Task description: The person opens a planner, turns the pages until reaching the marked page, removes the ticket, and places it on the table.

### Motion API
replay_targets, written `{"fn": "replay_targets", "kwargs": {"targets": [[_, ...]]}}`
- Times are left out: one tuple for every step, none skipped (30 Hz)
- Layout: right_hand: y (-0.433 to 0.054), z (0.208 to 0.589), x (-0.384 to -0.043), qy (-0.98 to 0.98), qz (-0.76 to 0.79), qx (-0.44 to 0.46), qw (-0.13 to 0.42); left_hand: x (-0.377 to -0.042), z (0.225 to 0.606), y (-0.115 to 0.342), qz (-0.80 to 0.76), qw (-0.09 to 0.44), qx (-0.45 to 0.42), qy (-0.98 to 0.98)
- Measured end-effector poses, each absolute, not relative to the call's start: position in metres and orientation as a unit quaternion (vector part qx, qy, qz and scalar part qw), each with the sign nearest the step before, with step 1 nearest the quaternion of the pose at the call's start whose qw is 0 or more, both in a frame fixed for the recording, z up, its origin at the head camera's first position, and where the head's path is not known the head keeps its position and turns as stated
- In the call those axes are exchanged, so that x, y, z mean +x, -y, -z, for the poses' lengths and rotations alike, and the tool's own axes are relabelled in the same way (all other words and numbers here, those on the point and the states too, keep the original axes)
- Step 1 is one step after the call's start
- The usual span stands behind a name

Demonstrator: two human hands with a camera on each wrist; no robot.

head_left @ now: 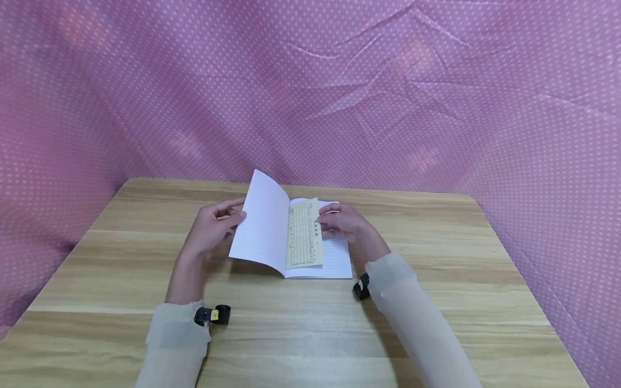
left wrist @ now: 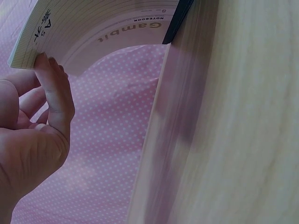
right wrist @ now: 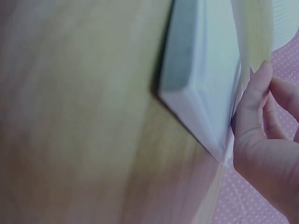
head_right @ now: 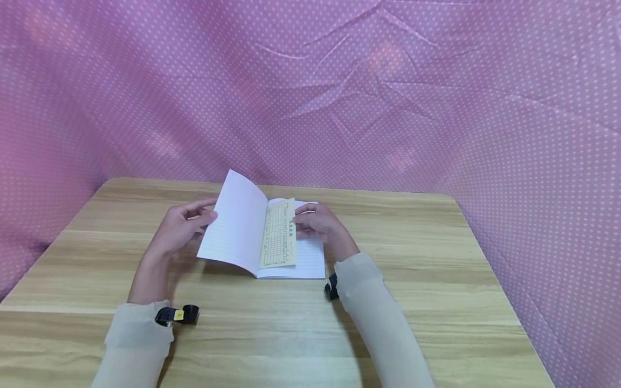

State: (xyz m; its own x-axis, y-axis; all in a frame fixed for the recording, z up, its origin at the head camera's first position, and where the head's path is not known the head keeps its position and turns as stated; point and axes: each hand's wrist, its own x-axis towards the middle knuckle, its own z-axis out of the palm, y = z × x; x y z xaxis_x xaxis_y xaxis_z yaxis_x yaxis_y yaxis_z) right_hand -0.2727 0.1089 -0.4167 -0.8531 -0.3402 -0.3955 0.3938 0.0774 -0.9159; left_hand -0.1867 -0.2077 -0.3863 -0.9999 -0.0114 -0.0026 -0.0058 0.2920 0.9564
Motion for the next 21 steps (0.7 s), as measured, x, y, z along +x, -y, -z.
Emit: {"fn": "replay_targets", "kwargs": {"targets": [[-0.109,0.417,-0.273,-0.682,0.68,0.02,0.27,-0.187,0.386,0.208,0.596,0.002,0.004,0.803],[-0.109,0.417,-0.273,-0.682,0.679,0.02,0.269,-0.187,0.386,0.207,0.597,0.003,0.005,0.802],[-0.109,0.417,-0.273,-0.683,0.679,0.021,0.268,-0.187,0.386,0.207,0.597,0.002,0.004,0.802],[-0.109,0.417,-0.273,-0.684,0.678,0.02,0.267,-0.187,0.387,0.208,0.597,0.002,0.003,0.802],[-0.108,0.417,-0.273,-0.685,0.678,0.019,0.266,-0.187,0.387,0.208,0.596,0.003,0.002,0.803],[-0.108,0.417,-0.273,-0.686,0.677,0.018,0.265,-0.187,0.387,0.207,0.596,0.003,0.003,0.803],[-0.109,0.418,-0.273,-0.686,0.677,0.017,0.264,-0.187,0.387,0.207,0.594,0.003,0.002,0.804],[-0.109,0.418,-0.272,-0.687,0.677,0.016,0.263,-0.187,0.387,0.207,0.592,0.003,0.001,0.806],[-0.11,0.418,-0.272,-0.687,0.678,0.014,0.261,-0.187,0.387,0.206,0.59,0.003,0.0,0.807],[-0.11,0.418,-0.273,-0.687,0.679,0.013,0.26,-0.187,0.387,0.206,0.59,0.003,0.001,0.807],[-0.111,0.418,-0.273,-0.686,0.68,0.012,0.26,-0.188,0.388,0.206,0.589,0.003,0.001,0.808],[-0.112,0.419,-0.273,-0.685,0.681,0.013,0.259,-0.188,0.388,0.205,0.589,0.002,0.0,0.808],[-0.112,0.419,-0.273,-0.683,0.683,0.013,0.258,-0.188,0.388,0.205,0.589,0.002,-0.001,0.808],[-0.113,0.419,-0.274,-0.682,0.684,0.013,0.257,-0.188,0.388,0.205,0.589,0.001,-0.002,0.808],[-0.114,0.419,-0.274,-0.683,0.685,0.012,0.256,-0.189,0.388,0.205,0.59,0.001,-0.002,0.808],[-0.115,0.418,-0.275,-0.682,0.686,0.012,0.254,-0.189,0.388,0.205,0.591,0.0,-0.003,0.807],[-0.116,0.418,-0.275,-0.683,0.685,0.01,0.252,-0.189,0.388,0.205,0.592,0.0,-0.004,0.806],[-0.116,0.417,-0.275,-0.683,0.686,0.007,0.251,-0.189,0.388,0.205,0.592,0.002,-0.005,0.806],[-0.117,0.416,-0.276,-0.683,0.686,0.003,0.25,-0.189,0.388,0.205,0.592,0.003,-0.007,0.806],[-0.118,0.414,-0.275,-0.682,0.687,0.0,0.25,-0.188,0.389,0.205,0.594,0.002,-0.008,0.804],[-0.119,0.413,-0.275,-0.682,0.687,-0.003,0.25,-0.188,0.389,0.205,0.596,0.002,-0.009,0.803]]}}
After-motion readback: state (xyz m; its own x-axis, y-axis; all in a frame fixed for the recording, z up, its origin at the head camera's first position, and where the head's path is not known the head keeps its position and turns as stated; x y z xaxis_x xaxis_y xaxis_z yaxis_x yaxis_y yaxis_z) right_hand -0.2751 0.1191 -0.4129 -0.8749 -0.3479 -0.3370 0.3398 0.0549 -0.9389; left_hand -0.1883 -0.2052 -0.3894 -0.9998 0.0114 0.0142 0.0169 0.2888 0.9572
